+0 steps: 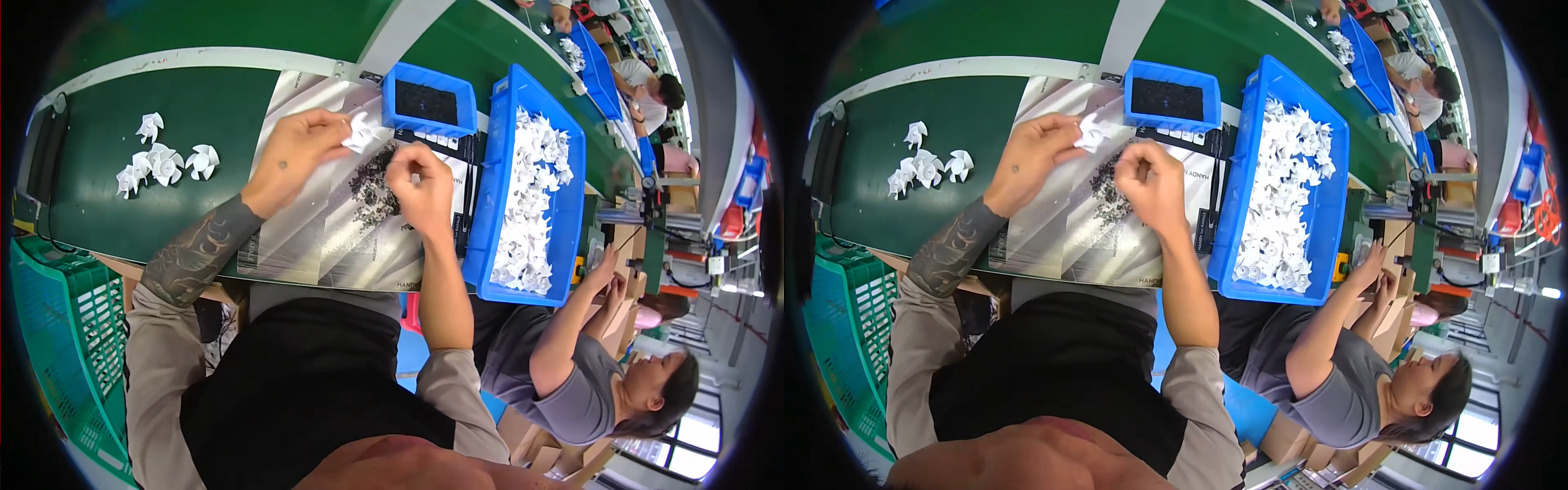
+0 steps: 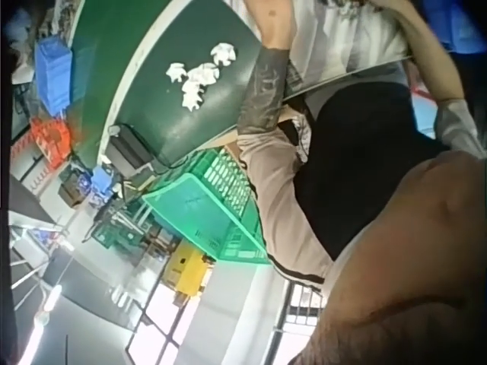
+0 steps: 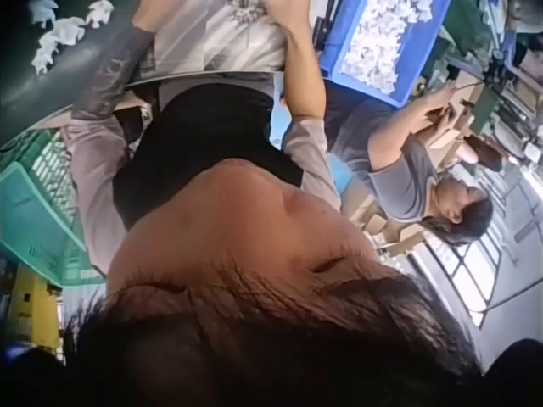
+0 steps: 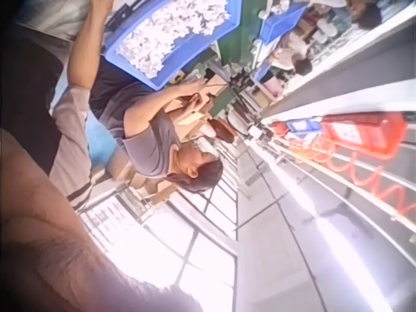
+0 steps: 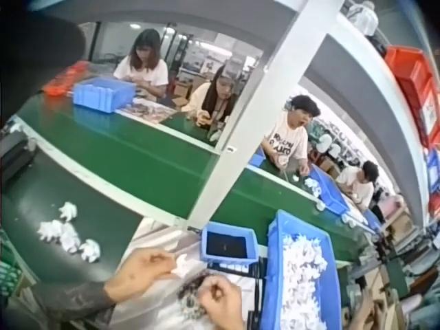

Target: The person picks up a white plastic fan blade and a small black component by hand, then presses the component into the center of the blade. This process is repeated, and each assembled unit is placed onto a pile on the green work surface.

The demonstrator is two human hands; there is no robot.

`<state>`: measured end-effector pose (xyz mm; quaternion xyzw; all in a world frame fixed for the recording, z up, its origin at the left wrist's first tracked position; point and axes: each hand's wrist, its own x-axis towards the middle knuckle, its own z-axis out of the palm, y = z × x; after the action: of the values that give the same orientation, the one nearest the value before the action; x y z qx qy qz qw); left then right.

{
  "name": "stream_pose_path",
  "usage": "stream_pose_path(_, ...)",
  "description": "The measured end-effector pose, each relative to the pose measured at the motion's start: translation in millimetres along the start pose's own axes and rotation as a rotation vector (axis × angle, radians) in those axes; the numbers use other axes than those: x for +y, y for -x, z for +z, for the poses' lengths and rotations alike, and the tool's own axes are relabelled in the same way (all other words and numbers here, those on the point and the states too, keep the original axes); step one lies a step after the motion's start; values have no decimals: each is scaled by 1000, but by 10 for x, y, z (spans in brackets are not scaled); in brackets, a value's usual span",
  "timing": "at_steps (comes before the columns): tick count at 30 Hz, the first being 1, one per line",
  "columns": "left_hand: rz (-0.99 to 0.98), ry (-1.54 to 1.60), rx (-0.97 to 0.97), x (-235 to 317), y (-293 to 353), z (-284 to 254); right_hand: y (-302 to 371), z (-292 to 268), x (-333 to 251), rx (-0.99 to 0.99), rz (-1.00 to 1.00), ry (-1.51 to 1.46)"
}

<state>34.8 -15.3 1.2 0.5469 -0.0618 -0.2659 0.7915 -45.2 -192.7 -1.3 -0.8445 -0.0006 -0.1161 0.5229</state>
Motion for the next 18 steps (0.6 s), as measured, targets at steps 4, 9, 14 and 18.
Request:
stream_pose_path(4,12,62,-51,-61,137,131,-20,99,42,155,-143,-163)
stream_pose_path(9,-5,41,-39,-53,155,140,-5,158,6,248,-290,27)
stream_pose_path(14,16,-37,-58,-78,178,150,14,181,29,257,-273,51)
stream_pose_path(18,42,-64,-86,-50,198,158,-6,187,21,263,-352,86)
